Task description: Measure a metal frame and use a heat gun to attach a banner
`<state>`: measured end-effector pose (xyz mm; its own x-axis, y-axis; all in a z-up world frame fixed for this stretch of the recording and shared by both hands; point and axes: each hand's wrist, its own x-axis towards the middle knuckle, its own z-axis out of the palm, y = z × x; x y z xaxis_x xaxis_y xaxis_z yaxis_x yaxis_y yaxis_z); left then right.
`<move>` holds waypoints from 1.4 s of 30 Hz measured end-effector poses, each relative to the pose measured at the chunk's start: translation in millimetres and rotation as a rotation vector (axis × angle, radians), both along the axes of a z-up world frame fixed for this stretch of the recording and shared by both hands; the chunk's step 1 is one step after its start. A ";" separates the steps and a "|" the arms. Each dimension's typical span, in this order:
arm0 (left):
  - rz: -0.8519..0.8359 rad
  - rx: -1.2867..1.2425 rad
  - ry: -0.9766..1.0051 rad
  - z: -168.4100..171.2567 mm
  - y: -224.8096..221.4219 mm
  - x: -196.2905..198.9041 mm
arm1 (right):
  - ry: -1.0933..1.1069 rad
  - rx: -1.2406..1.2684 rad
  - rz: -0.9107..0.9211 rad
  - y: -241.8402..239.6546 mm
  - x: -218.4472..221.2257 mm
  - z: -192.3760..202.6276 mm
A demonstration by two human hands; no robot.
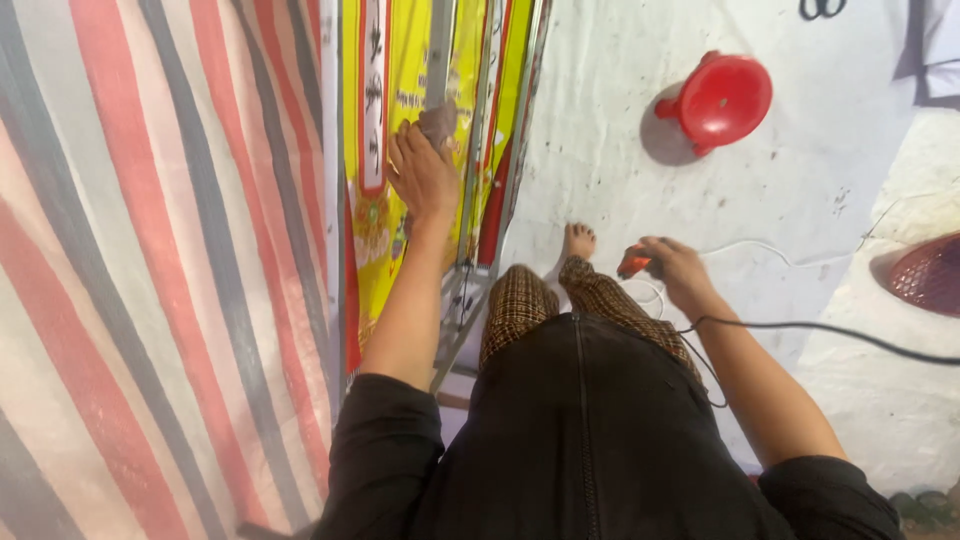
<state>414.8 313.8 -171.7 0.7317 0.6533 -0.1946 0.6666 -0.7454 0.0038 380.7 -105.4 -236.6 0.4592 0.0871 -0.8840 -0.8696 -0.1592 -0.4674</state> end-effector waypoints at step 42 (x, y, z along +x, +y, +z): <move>-0.133 -0.317 0.076 -11.1 36.1 320.3 | 0.076 -0.199 -0.821 -91.5 362.8 -37.1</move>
